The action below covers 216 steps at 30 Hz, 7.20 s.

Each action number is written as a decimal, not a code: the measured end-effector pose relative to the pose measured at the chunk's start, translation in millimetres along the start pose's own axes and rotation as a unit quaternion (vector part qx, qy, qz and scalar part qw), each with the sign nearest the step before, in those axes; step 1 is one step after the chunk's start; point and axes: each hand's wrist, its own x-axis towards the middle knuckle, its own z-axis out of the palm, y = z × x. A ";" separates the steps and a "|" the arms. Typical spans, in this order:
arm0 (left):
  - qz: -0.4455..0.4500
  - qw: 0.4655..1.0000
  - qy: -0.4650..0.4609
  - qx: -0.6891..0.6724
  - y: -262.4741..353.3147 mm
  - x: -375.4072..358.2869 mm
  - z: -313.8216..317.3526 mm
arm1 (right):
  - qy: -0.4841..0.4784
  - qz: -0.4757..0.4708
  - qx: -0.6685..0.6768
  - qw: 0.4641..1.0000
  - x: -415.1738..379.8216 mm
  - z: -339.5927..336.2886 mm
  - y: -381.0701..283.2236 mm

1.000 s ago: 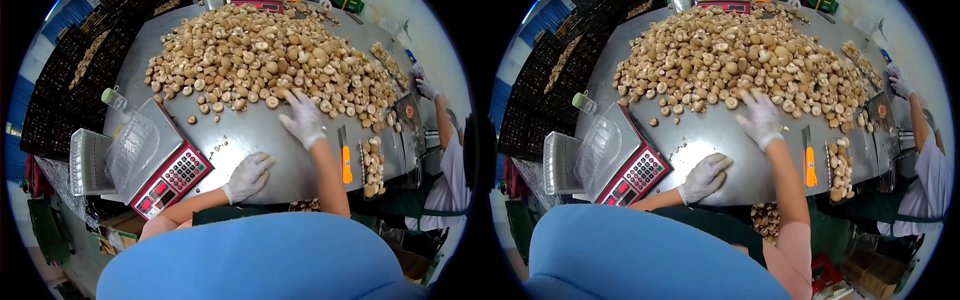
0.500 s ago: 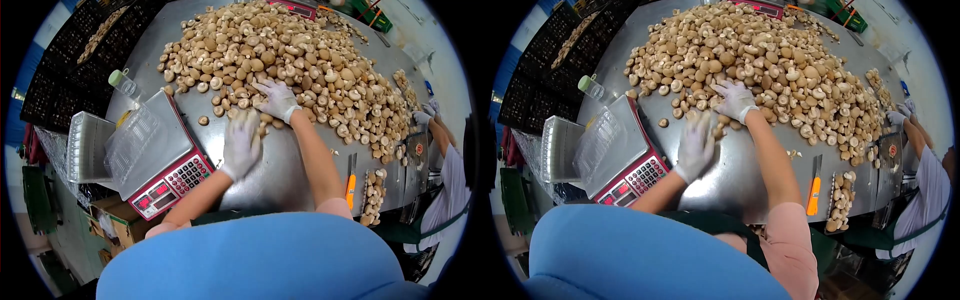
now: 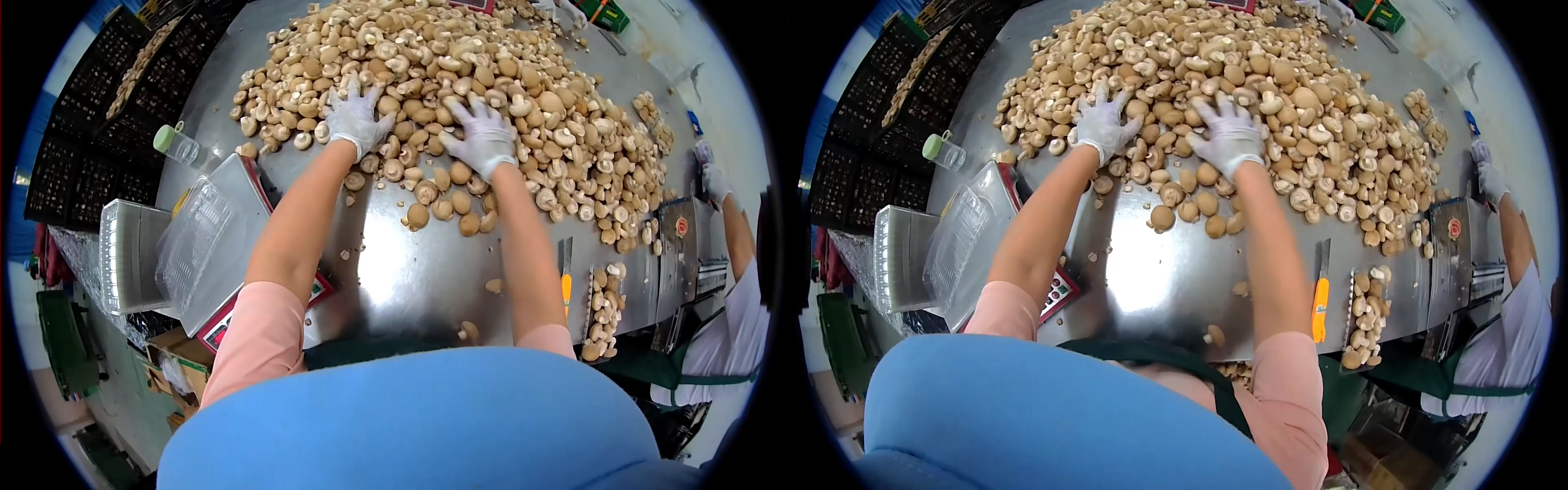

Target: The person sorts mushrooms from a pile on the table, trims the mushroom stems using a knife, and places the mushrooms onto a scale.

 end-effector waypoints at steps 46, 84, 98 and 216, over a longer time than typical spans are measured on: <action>0.247 0.966 0.024 -0.071 -5.9 -275.4 -15.0 | 0.234 0.079 0.162 0.955 -269.7 -8.5 -20.4; 0.426 0.885 -0.177 -0.061 144.1 -188.9 20.5 | 0.229 0.310 0.768 0.511 -289.2 -21.0 47.3; 0.473 0.854 -0.207 -0.058 139.2 -160.1 22.3 | 0.105 0.151 0.160 0.970 -313.4 -35.3 -11.6; 0.170 0.708 -0.294 -0.619 52.9 -295.9 -23.1 | 0.228 0.362 0.288 0.857 -326.0 -7.8 10.0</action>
